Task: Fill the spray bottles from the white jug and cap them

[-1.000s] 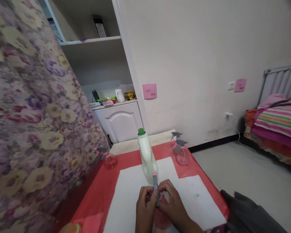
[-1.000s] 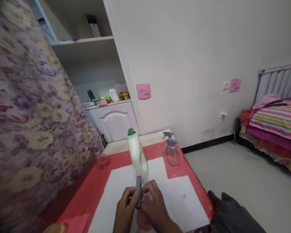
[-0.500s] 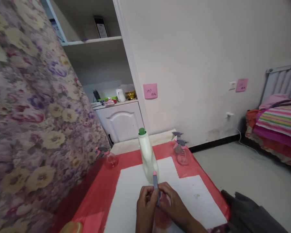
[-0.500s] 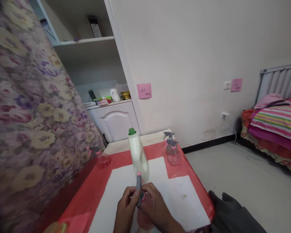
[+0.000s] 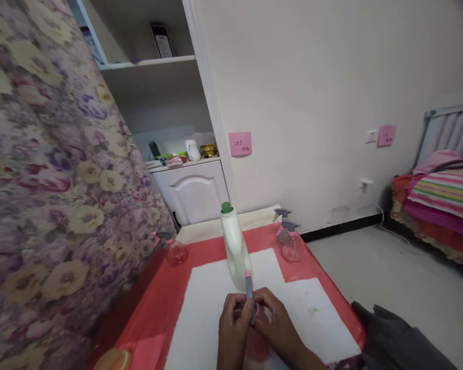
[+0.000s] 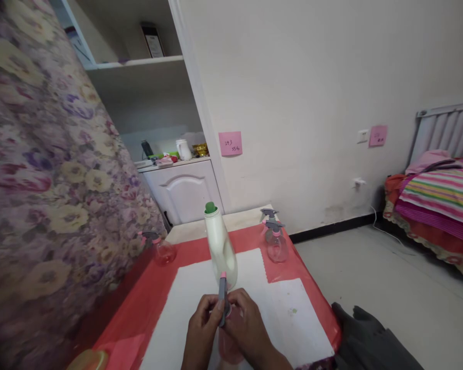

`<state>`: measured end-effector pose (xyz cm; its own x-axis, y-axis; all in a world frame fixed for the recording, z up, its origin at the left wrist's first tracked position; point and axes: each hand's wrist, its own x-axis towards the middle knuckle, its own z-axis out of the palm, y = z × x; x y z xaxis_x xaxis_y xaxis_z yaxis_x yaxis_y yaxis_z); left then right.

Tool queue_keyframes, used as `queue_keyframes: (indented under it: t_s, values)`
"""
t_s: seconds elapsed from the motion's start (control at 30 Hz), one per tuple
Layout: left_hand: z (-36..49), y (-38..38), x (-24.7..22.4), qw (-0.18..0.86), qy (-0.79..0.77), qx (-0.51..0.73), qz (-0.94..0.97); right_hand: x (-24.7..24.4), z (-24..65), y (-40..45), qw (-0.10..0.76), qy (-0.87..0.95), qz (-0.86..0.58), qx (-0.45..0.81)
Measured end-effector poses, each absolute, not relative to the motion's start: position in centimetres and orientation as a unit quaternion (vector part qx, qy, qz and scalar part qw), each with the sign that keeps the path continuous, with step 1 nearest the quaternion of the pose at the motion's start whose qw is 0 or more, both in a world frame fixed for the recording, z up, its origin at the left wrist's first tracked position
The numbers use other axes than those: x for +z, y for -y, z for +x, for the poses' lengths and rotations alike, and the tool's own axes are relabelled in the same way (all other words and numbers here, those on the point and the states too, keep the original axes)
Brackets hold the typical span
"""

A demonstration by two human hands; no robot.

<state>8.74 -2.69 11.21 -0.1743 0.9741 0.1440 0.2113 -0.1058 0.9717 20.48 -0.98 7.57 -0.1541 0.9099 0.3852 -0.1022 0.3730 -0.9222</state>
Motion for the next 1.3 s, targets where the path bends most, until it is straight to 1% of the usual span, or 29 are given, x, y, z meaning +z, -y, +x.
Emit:
queue_keyframes:
  t_s: [0.1,0.27,0.43,0.6,0.77,0.97,1.13,1.3]
  values:
    - [8.8,2.7,11.2,0.370,-0.559,0.517,0.532,7.7,20.4,1.0,0.567,0.593,-0.360,0.444]
    - [8.6,2.5,10.2,0.365,-0.554,0.523,0.535,7.9,20.6,1.0,0.547,0.625,-0.307,0.465]
    - [8.6,2.5,10.1,0.372,-0.554,0.524,0.530,7.8,20.5,0.9,0.568,0.590,-0.351,0.453]
    - [8.6,2.4,10.1,0.368,-0.549,0.527,0.534,8.0,20.8,1.0,0.547,0.625,-0.289,0.476]
    - [8.7,2.5,9.9,0.367,-0.544,0.532,0.535,7.2,20.4,0.8,0.576,0.587,-0.348,0.450]
    - [8.9,2.7,10.7,0.371,-0.547,0.527,0.535,7.9,20.9,1.1,0.543,0.638,-0.294,0.460]
    - [8.8,2.7,10.2,0.370,-0.545,0.538,0.526,7.6,20.6,1.0,0.576,0.596,-0.336,0.447]
    - [8.8,2.7,10.3,0.375,-0.545,0.531,0.529,7.8,20.9,1.1,0.560,0.632,-0.301,0.443]
